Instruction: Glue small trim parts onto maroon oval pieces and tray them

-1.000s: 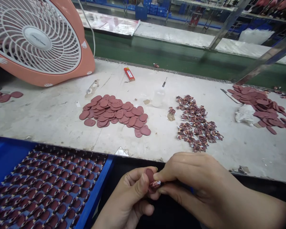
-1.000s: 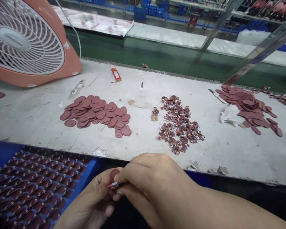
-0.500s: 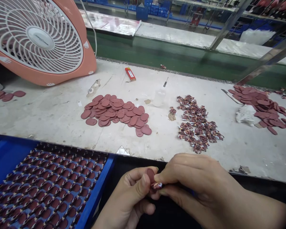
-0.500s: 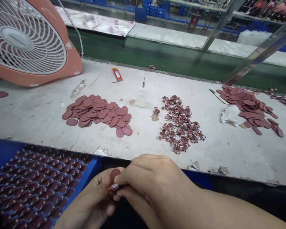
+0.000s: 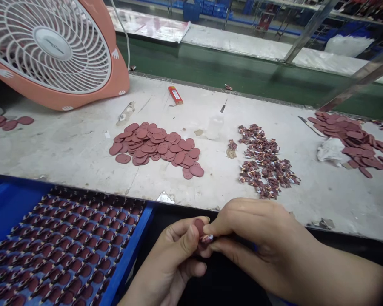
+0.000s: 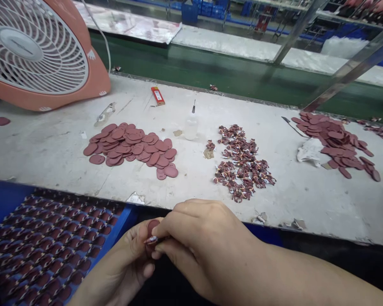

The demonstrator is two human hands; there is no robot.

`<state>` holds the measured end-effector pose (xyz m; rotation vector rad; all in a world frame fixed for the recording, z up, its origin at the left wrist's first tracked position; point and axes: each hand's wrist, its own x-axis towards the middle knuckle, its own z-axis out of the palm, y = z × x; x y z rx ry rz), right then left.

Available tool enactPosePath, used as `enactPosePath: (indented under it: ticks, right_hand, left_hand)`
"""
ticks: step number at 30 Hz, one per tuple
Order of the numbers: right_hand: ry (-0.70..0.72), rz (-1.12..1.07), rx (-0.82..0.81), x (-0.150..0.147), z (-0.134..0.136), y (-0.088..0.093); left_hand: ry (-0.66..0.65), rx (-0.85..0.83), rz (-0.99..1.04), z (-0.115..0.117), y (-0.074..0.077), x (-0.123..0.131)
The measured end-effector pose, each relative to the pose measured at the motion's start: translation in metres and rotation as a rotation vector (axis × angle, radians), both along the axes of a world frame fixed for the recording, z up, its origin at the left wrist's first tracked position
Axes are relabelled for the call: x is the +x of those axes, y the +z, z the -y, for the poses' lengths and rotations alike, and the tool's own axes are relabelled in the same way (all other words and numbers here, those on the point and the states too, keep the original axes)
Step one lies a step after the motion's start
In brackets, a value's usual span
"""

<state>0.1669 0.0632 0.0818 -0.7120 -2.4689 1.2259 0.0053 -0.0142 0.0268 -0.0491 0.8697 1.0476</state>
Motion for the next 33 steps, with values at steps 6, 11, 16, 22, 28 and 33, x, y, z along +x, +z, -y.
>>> enactPosePath:
  ticks: [6,11,16,22,28,33]
  right_hand:
    - [-0.001,-0.008,-0.005,-0.004,-0.002,0.000]
    - [-0.077,-0.146,0.031,-0.004,-0.003,0.002]
    - [-0.129,-0.230,-0.085,-0.008,-0.002,-0.007]
    - [-0.157,-0.227,-0.068,-0.019,0.004,-0.020]
    - [-0.269,-0.279,0.362,-0.031,0.015,-0.037]
    - [-0.159,-0.297,0.590,-0.045,0.023,-0.062]
  left_hand:
    - [-0.006,0.045,0.026,0.002,-0.008,-0.006]
    - [0.010,0.001,0.140,0.002,-0.016,-0.013]
    - [0.023,-0.019,0.276,0.001,-0.016,-0.015]
    - [-0.023,0.122,0.191,0.001,-0.019,-0.018]
    - [0.255,0.246,-0.465,0.008,-0.018,-0.022]
    - [0.280,0.330,-0.676,0.013,-0.008,-0.025]
